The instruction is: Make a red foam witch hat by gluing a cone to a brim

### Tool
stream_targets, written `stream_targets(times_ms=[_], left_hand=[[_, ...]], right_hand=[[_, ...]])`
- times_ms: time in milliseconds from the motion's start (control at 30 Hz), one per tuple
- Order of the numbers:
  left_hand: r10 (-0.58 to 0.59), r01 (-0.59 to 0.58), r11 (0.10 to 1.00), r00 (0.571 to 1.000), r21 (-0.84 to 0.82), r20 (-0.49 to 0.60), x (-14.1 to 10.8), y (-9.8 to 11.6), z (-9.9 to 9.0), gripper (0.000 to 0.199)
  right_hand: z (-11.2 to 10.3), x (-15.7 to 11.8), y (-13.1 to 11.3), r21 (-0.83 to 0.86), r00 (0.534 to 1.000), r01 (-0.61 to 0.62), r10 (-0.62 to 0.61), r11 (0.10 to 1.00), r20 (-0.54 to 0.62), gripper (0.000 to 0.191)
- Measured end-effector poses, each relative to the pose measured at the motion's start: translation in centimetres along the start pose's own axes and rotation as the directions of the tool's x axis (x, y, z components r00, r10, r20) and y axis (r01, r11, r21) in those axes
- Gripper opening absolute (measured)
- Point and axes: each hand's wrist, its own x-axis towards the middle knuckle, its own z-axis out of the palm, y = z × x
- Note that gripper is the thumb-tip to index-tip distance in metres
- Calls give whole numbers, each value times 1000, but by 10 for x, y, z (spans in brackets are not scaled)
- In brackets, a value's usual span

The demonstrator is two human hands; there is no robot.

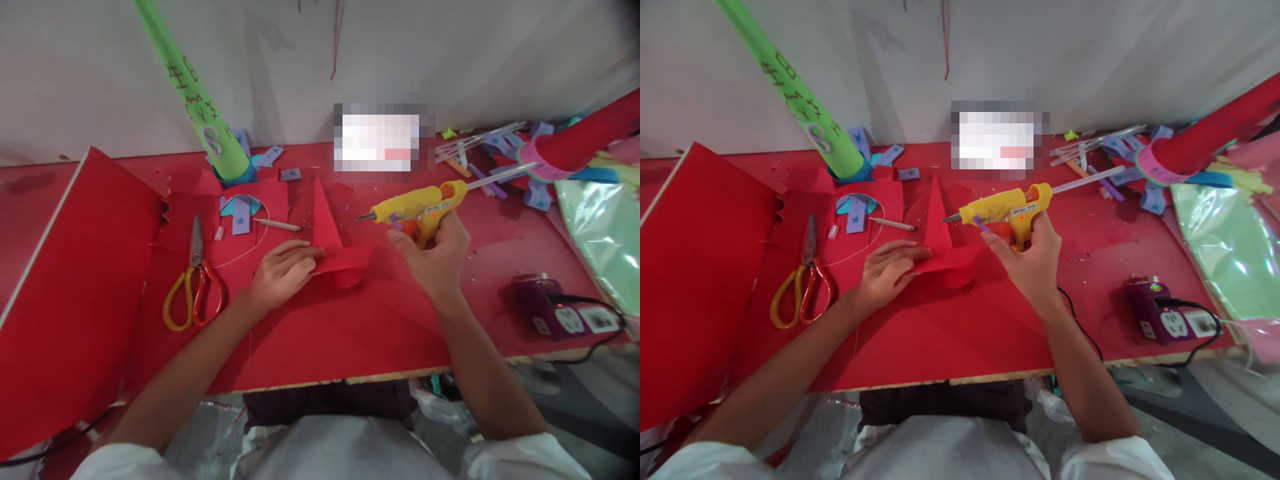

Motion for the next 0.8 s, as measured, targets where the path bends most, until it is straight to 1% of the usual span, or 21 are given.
stream_targets(times_ms=[67,133,200,267,333,400,467,567,700,800], left_hand=[[-46,46,993,999,104,-9,0,-5,-4,11],[-91,94,968,996,232,-25,0,-9,-9,10],[-123,138,933,990,333,-64,-2,-11,-14,12],[-150,184,905,982,382,-119,-3,-13,-17,18],[-202,250,890,966,382,-161,-3,-12,-18,23],[-275,324,878,944,351,-184,-2,-10,-17,30],[-324,374,875,925,308,-200,-1,-7,-16,36],[-318,372,888,922,270,-223,2,-2,-16,34],[-317,372,871,924,321,-212,5,3,-21,35],[-268,326,884,941,336,-209,7,6,-23,28]], right_hand=[[1,-2,0,0,1000,16,-16,1000,11,41],[2,-5,1,-3,999,28,-27,1000,30,43],[3,-8,2,-10,998,31,-30,999,62,44],[4,-11,3,-27,996,40,-38,999,83,45],[6,-12,4,-61,994,69,-63,996,92,44],[8,-14,5,-110,989,120,-110,987,93,43],[10,-14,6,-168,982,174,-159,970,97,43],[11,-18,9,-251,973,224,-203,942,106,42],[8,-27,19,-312,968,249,-238,917,75,42],[6,-31,32,-379,963,263,-262,887,54,44]])
